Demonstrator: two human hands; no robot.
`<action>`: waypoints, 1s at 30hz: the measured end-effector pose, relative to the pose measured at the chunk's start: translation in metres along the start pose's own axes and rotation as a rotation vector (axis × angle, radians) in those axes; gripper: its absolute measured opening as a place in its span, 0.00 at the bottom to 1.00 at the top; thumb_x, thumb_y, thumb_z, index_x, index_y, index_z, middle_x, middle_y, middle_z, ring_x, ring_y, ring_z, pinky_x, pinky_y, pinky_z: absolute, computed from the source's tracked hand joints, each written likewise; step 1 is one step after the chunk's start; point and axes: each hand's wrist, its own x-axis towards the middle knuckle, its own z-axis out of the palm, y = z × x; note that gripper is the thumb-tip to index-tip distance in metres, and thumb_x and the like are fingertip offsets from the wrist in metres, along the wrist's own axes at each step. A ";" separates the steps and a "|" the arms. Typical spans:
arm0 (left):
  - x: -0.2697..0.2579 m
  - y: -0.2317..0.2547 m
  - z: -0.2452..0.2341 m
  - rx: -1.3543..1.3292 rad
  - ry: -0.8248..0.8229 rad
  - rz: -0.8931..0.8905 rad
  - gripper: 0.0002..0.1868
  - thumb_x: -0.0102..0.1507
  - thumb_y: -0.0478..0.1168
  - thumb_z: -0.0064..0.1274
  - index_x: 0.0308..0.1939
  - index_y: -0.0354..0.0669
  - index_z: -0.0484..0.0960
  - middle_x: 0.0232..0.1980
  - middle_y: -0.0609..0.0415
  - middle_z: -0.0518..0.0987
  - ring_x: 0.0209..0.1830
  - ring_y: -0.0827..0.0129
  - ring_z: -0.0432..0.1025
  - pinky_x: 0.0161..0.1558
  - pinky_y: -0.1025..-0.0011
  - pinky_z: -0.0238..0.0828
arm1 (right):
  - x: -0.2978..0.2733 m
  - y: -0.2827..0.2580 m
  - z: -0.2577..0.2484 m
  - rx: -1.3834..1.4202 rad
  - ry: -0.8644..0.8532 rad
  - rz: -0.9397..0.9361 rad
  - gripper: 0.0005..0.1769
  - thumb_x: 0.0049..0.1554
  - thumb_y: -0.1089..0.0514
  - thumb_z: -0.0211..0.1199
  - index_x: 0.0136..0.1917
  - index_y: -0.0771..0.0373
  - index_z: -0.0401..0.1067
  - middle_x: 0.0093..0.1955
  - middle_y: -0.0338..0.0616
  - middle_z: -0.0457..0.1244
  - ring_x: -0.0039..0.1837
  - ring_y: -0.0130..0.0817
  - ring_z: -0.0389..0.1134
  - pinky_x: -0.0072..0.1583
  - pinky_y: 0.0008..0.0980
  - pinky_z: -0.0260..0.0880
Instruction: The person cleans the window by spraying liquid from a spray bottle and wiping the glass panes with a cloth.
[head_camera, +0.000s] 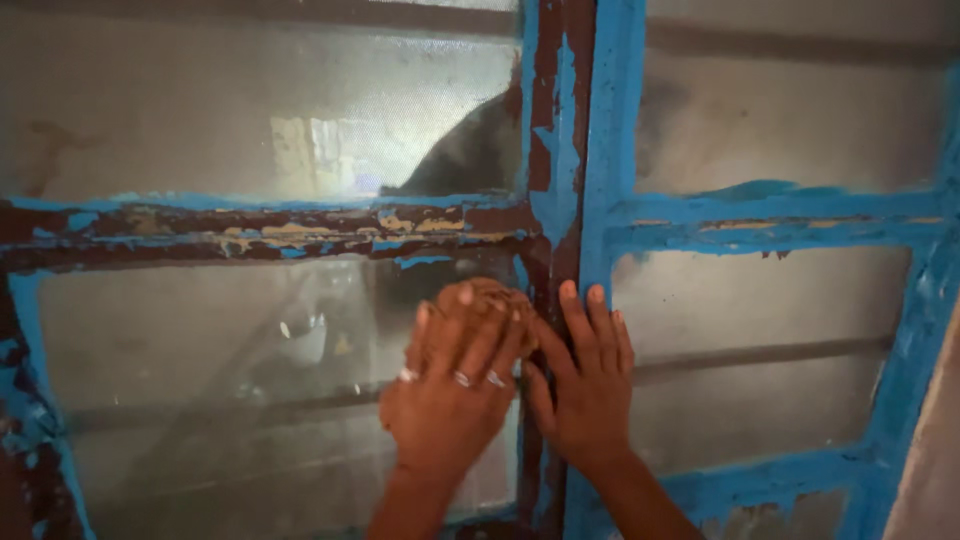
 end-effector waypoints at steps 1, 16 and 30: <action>0.005 -0.002 -0.007 0.352 0.028 0.403 0.26 0.60 0.45 0.59 0.64 0.54 0.82 0.68 0.57 0.76 0.76 0.54 0.63 0.75 0.48 0.57 | 0.000 0.000 0.000 0.002 -0.001 0.001 0.28 0.62 0.49 0.56 0.74 0.53 0.67 0.84 0.50 0.48 0.86 0.52 0.43 0.81 0.57 0.41; 0.015 -0.012 -0.034 0.343 -0.036 0.118 0.27 0.58 0.43 0.61 0.63 0.50 0.80 0.72 0.46 0.70 0.72 0.42 0.63 0.47 0.50 0.68 | -0.009 0.002 0.000 0.032 0.022 -0.018 0.23 0.63 0.50 0.57 0.70 0.53 0.68 0.85 0.51 0.47 0.87 0.54 0.41 0.81 0.59 0.42; -0.036 -0.020 -0.038 0.416 -0.092 0.354 0.12 0.62 0.48 0.58 0.46 0.50 0.84 0.67 0.54 0.76 0.73 0.51 0.64 0.74 0.46 0.54 | -0.011 -0.001 -0.001 0.008 0.005 -0.021 0.30 0.60 0.51 0.59 0.75 0.49 0.66 0.86 0.51 0.45 0.87 0.53 0.39 0.80 0.63 0.43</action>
